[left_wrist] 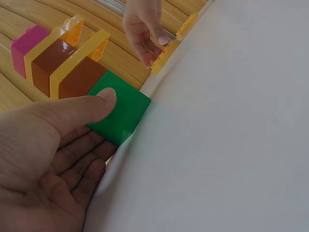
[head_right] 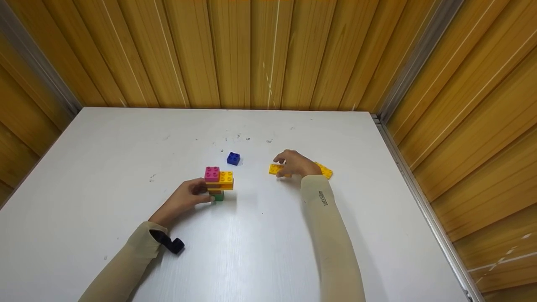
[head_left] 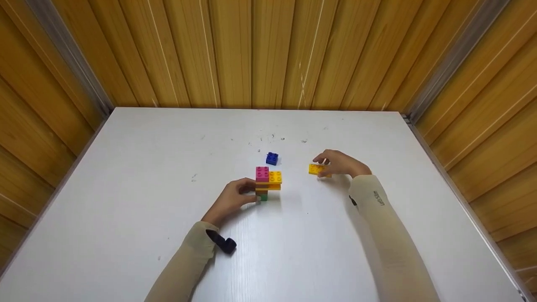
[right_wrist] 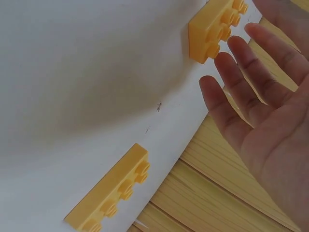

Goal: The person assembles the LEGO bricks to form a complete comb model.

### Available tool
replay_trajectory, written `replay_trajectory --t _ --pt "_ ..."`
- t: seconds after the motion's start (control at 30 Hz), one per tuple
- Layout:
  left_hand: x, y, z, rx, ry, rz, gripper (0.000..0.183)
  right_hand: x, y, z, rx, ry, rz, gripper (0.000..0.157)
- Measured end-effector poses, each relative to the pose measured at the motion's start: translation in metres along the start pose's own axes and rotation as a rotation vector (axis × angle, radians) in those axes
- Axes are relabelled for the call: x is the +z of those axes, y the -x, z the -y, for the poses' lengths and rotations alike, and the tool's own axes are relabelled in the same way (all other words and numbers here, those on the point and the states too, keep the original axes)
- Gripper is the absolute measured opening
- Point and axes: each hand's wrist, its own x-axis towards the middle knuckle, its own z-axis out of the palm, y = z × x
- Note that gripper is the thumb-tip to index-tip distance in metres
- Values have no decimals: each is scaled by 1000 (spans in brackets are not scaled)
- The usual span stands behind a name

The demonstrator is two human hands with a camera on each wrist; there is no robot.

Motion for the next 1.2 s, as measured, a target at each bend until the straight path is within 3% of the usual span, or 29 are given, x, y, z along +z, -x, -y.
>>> replay_trajectory --t 0.57,1.2 --pt "0 1 1 -6 17 -2 39 8 -2 -4 -18 -33 -3 48" --pt "1 1 1 -17 15 -8 40 12 -4 -10 22 -58 -14 45"
